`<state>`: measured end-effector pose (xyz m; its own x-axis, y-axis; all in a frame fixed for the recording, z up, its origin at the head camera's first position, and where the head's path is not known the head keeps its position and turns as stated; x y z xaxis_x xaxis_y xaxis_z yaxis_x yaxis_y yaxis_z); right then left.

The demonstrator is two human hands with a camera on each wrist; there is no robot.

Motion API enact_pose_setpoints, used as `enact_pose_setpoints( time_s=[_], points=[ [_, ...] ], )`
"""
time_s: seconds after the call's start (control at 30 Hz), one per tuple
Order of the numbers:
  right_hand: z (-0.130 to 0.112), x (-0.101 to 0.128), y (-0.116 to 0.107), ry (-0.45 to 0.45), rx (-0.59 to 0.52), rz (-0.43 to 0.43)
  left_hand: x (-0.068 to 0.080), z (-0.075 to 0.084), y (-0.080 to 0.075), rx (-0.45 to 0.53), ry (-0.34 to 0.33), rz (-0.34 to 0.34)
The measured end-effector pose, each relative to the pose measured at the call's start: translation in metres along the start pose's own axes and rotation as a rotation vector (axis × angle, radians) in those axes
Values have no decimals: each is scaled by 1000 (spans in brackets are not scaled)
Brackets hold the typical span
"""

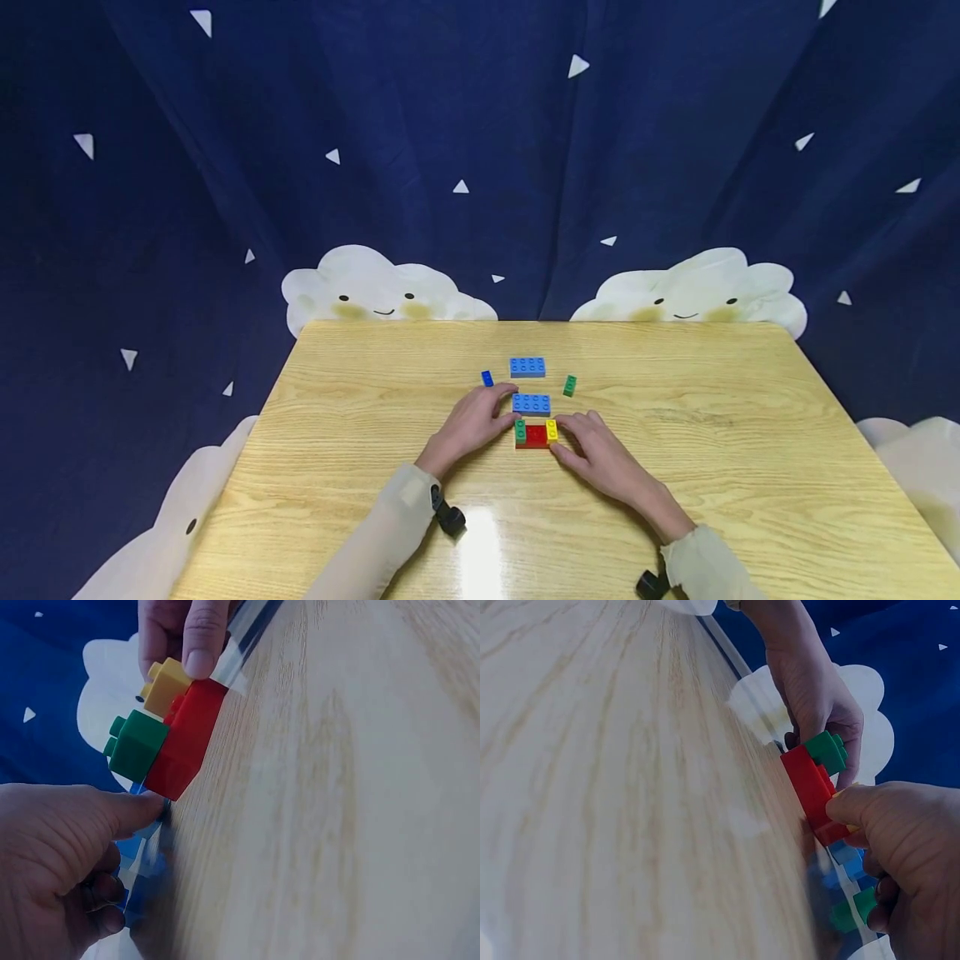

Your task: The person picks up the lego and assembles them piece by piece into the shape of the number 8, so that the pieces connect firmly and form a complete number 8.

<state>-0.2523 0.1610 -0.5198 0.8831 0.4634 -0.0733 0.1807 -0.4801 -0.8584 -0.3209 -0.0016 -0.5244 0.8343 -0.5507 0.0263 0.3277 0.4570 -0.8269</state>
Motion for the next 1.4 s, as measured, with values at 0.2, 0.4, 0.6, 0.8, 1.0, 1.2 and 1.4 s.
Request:
enact_pose_setpoints(
  time_s=[0.2,0.4,0.6,0.8,1.0,1.2,1.4],
  points=[
    [1,-2,0,7,-2,-2,0,-1,-1,9,-1,10],
    [3,-3,1,20,-6,-18,6,-3,-8,48,-1,49],
    [4,-4,2,30,-6,-25,14,-3,-16,92,8,74],
    [5,-5,2,26,-6,-19,19,2,-22,125,14,90],
    [5,-6,3,19,-12,-19,24,9,-24,130,35,86],
    [5,-6,3,15,-21,-15,33,19,-25,116,60,85],
    [3,-7,2,0,-17,-6,39,25,-22,104,57,63]
  ],
)
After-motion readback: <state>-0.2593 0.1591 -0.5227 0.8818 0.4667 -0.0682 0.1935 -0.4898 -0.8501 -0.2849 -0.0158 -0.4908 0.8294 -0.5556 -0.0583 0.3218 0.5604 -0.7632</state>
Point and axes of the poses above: each hand's wrist, its own x-axis away from the middle knuckle, its own y-axis out of the palm, z = x × y, the point moved 10 cm from there along -x, towards the middle knuckle, and after that the axes turned 8 degrees about -z, right-handed, at the moved point
